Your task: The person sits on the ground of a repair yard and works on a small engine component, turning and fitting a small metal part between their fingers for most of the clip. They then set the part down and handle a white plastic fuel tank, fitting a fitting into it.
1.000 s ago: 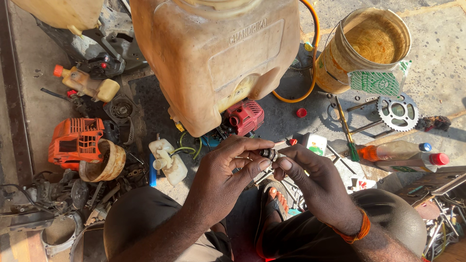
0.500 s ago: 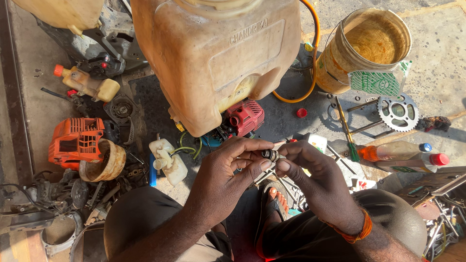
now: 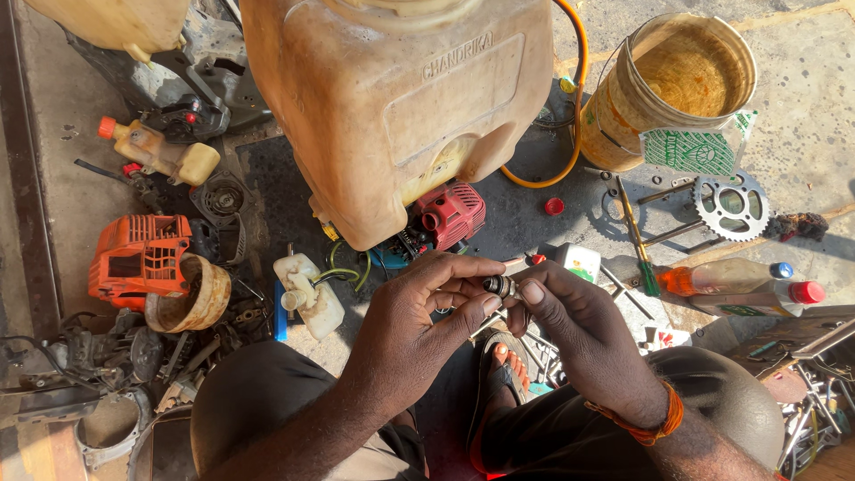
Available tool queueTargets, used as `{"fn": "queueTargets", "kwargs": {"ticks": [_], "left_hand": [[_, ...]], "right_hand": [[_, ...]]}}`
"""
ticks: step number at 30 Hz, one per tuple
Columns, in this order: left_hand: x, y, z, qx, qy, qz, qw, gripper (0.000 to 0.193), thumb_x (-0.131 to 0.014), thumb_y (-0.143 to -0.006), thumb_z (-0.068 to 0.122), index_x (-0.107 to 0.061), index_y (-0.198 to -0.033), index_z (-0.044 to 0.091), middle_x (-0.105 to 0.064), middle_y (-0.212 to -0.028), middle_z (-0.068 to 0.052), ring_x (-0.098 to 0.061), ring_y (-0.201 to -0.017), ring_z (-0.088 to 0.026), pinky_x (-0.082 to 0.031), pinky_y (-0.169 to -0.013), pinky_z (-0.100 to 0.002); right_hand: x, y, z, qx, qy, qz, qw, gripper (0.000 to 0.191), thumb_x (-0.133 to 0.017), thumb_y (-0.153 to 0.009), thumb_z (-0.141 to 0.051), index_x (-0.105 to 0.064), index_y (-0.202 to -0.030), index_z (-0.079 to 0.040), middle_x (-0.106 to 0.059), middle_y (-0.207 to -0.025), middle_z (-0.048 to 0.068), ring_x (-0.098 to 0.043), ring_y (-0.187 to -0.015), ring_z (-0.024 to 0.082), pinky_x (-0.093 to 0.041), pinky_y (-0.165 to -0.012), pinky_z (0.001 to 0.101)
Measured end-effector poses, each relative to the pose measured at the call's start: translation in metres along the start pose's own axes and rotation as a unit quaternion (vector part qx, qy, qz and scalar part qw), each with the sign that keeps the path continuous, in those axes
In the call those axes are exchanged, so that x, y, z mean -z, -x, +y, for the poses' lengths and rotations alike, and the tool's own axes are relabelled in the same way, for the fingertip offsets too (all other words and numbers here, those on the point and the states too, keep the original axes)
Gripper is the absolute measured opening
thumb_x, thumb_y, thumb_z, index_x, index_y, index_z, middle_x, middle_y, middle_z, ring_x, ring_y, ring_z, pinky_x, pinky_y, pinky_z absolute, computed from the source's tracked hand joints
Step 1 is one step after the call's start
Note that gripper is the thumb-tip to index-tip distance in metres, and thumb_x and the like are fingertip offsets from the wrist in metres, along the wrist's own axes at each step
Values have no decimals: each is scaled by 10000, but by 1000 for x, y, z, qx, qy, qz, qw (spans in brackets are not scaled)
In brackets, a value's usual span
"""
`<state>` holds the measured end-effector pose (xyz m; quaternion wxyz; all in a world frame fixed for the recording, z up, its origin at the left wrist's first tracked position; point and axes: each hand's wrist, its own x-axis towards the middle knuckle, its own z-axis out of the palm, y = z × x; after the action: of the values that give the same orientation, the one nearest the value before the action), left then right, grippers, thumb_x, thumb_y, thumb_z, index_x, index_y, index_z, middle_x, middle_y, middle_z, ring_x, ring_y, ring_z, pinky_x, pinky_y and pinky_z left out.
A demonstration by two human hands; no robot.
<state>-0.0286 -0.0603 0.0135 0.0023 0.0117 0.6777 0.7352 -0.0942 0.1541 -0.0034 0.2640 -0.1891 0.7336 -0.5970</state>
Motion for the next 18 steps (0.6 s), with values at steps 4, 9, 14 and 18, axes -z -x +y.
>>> {"fn": "queueTargets", "kwargs": {"ticks": [4,9,14,18], "left_hand": [[1,0,2,-20,-32,8,999,296,-718,-946,57,-672,-1236,22,-691,-1126,-96,-761,-1009,-142,-651,-916,-293],[3,1,2,-31,-81,8,996,301,-739,-935,85,-675,-1225,31,-720,-1103,-86,-778,-997,-136,-660,-888,-281],[1,-2,0,13,-61,20,998,288,-739,-928,104,-695,-1204,29,-752,-1085,-90,-782,-990,-134,-663,-876,-278],[1,-4,-1,48,-63,23,997,284,-742,-921,123,-706,-1187,30,-777,-1046,-82,-778,-962,-126,-660,-864,-278]], "right_hand": [[0,1,-1,5,-15,-1,1000,311,-538,-1064,-295,-672,-1028,-16,-681,-856,32,-625,-858,115,-526,-820,301],[1,2,-1,10,-17,3,1000,261,-571,-1053,-255,-671,-1040,-14,-693,-869,36,-631,-860,115,-533,-819,298],[1,-1,1,-7,-39,14,999,205,-625,-1006,-183,-674,-1096,-6,-722,-926,58,-681,-879,133,-565,-821,309],[0,-2,-1,-17,-55,17,998,237,-679,-956,-99,-664,-1173,-4,-730,-1009,61,-683,-934,131,-569,-859,322]]}}
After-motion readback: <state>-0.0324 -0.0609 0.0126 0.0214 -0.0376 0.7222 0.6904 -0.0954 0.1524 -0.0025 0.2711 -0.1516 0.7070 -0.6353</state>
